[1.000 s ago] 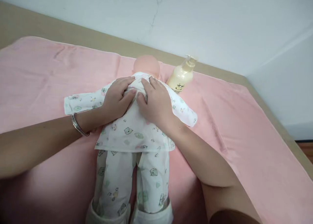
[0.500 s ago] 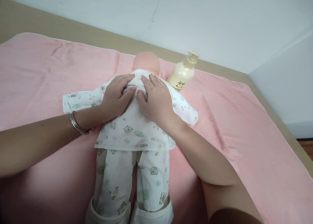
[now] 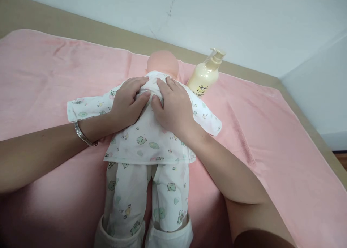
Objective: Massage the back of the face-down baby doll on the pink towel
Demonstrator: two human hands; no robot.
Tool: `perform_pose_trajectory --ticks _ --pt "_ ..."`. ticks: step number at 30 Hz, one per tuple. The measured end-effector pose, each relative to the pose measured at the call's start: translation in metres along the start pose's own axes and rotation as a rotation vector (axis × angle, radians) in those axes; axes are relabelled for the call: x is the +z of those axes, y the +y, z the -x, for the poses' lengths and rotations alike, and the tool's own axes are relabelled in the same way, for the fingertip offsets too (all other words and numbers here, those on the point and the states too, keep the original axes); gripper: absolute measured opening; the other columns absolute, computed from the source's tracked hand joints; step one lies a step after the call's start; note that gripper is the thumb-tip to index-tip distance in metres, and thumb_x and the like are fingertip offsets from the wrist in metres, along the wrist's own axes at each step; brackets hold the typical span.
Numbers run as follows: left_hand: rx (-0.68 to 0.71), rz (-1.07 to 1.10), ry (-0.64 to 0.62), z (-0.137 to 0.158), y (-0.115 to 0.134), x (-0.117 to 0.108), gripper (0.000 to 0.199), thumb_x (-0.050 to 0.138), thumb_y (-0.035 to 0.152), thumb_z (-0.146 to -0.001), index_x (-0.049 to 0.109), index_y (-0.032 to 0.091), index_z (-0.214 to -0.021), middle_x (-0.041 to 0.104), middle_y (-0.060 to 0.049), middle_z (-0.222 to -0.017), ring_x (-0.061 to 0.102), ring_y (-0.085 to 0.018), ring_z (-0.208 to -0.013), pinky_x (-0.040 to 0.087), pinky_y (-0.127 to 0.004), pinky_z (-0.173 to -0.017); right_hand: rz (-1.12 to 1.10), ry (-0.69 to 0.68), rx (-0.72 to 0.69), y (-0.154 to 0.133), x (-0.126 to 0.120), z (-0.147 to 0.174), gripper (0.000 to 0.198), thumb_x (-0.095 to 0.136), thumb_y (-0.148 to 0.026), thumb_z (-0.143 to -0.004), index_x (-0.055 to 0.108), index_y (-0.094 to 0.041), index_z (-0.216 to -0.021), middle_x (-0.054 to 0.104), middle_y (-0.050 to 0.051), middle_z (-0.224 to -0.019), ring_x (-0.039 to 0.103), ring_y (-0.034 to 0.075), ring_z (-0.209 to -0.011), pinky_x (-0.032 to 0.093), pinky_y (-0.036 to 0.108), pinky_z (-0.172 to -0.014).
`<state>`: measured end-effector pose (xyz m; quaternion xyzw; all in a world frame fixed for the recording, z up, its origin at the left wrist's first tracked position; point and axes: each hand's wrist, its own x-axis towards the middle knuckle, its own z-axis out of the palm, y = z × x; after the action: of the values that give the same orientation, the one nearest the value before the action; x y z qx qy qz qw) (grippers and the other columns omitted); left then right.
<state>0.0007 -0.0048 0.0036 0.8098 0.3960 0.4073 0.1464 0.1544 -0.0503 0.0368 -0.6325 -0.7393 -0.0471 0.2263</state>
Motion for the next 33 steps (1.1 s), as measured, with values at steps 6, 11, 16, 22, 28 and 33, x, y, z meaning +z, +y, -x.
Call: perform_pose_trajectory --ticks 6,11,16,22,28,33 --pt "-0.012 0.02 0.004 0.0004 0.0014 -0.0002 0.039 0.041 0.03 -0.094 0.061 0.018 -0.125 0.065 -0.008 -0.133 0.058 -0.025 -0.124 0.045 -0.045 -0.112 0.003 0.001 -0.007 0.0014 0.0014 0.0 0.05 0.041 -0.027 -0.094 0.054 -0.011 -0.14 0.058 0.017 -0.144 0.048 0.03 -0.141 0.041 0.05 -0.117" --pt "-0.009 0.018 0.001 -0.0009 -0.0013 0.0014 0.038 0.042 0.032 -0.094 0.061 0.02 -0.125 0.065 -0.007 -0.133 0.057 -0.027 -0.127 0.044 -0.047 -0.114 -0.016 -0.002 -0.016 0.0039 0.0012 -0.0004 0.049 0.041 -0.028 -0.093 0.055 -0.016 -0.139 0.058 0.014 -0.144 0.048 0.03 -0.142 0.041 0.053 -0.117" --pt "-0.036 0.012 -0.005 -0.0008 -0.0031 0.0022 0.035 0.044 0.036 -0.096 0.059 0.027 -0.126 0.064 -0.004 -0.135 0.055 -0.026 -0.13 0.043 -0.047 -0.116 -0.053 -0.023 -0.022 0.0063 0.0005 -0.0008 0.047 0.041 -0.03 -0.094 0.054 -0.021 -0.139 0.057 0.01 -0.146 0.045 0.031 -0.143 0.039 0.057 -0.118" --pt "-0.064 0.054 -0.002 -0.0002 -0.0026 0.0019 0.034 0.045 0.038 -0.096 0.06 0.029 -0.124 0.064 -0.003 -0.135 0.055 -0.027 -0.131 0.042 -0.05 -0.118 -0.048 -0.037 -0.012 0.0051 0.0002 -0.0005 0.048 0.039 -0.03 -0.095 0.052 -0.022 -0.141 0.056 0.011 -0.146 0.042 0.032 -0.145 0.038 0.06 -0.118" --pt "-0.071 0.081 0.006 -0.0011 -0.0016 0.0018 0.031 0.046 0.038 -0.094 0.063 0.029 -0.119 0.066 -0.003 -0.13 0.055 -0.03 -0.129 0.043 -0.054 -0.117 -0.033 -0.039 -0.037 0.0091 0.0014 -0.0013 0.047 0.038 -0.033 -0.097 0.051 -0.026 -0.141 0.057 0.01 -0.145 0.043 0.032 -0.145 0.04 0.06 -0.117" --pt "-0.067 0.069 0.005 -0.0015 -0.0012 0.0014 0.03 0.045 0.038 -0.094 0.062 0.031 -0.118 0.066 -0.002 -0.13 0.055 -0.029 -0.129 0.043 -0.053 -0.117 -0.018 -0.021 -0.041 0.0072 0.0004 -0.0019 0.045 0.038 -0.034 -0.097 0.052 -0.026 -0.139 0.059 0.01 -0.142 0.045 0.03 -0.143 0.043 0.056 -0.116"
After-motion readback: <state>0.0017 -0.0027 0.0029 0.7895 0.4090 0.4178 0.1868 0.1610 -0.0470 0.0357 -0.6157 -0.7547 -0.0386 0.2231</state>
